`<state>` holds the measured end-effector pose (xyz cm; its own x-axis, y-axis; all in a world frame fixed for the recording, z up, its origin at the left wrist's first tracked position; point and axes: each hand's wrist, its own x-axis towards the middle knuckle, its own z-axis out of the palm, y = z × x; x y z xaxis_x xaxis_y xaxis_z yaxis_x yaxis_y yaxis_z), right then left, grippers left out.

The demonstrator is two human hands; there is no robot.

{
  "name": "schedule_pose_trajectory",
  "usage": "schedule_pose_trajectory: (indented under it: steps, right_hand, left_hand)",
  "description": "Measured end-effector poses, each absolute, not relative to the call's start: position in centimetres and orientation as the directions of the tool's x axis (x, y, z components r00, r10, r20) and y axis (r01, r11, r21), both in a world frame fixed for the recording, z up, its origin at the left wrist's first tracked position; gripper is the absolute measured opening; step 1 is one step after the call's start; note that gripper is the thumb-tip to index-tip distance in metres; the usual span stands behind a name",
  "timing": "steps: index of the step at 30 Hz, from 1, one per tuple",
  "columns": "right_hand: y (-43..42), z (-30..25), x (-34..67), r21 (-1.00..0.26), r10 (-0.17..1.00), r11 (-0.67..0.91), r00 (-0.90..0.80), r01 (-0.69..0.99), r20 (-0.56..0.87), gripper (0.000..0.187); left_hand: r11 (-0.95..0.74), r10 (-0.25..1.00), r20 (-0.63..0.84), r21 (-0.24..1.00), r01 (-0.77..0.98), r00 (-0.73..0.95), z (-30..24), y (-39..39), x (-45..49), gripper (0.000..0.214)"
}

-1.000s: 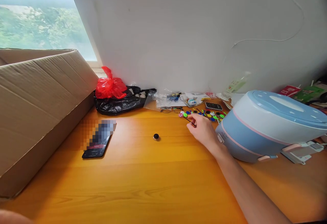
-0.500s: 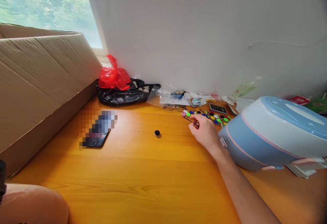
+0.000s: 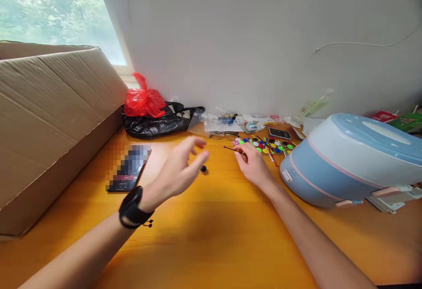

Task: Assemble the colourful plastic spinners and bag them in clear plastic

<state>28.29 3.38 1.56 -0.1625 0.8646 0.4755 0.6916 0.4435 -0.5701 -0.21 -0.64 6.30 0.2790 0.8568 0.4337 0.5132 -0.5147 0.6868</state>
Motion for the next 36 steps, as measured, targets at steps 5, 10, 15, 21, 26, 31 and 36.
schedule_pose_trajectory:
  steps: [5, 10, 15, 21, 26, 31, 36]
  right_hand:
    - [3.1, 0.5, 26.5, -0.754, 0.947, 0.310, -0.119, 0.579, 0.298, 0.020]
    - [1.8, 0.3, 24.4, -0.863, 0.970, 0.232, -0.166, 0.449, 0.175, 0.026]
    - [0.3, 1.0, 22.8, -0.895, 0.922, 0.344, -0.281, 0.284, 0.265, 0.024]
    - [-1.2, 1.4, 22.0, -0.895, 0.907, 0.348, -0.342, 0.280, 0.246, 0.019]
    - [-1.7, 0.6, 21.5, -0.892, 0.901, 0.374, -0.329, 0.254, 0.283, 0.012]
    - [-1.7, 0.1, 21.2, -0.883, 0.875, 0.420, -0.353, 0.210, 0.332, 0.014]
    - [-1.8, -0.1, 21.3, -0.873, 0.877, 0.434, -0.324, 0.223, 0.354, 0.013]
  left_hand:
    - [-0.498, 0.864, 0.295, 0.625, 0.602, 0.408, 1.8, -0.1, -0.1, 0.019]
    - [-0.432, 0.879, 0.269, 0.797, 0.422, 0.393, 1.0, -0.2, -0.1, 0.016]
    - [-0.262, 0.914, 0.195, 0.953, 0.152, 0.355, 1.0, -0.6, 0.1, 0.024]
    - [-0.106, 0.933, 0.098, 0.994, 0.005, 0.347, 0.5, -0.5, 0.3, 0.043]
    - [-0.133, 0.920, 0.113, 0.991, 0.026, 0.374, 1.3, -0.8, 0.5, 0.039]
    - [-0.173, 0.909, 0.120, 0.980, 0.101, 0.398, 2.0, -0.9, 0.4, 0.032]
    - [-0.153, 0.900, 0.115, 0.986, 0.059, 0.420, 1.7, -0.9, 0.4, 0.035]
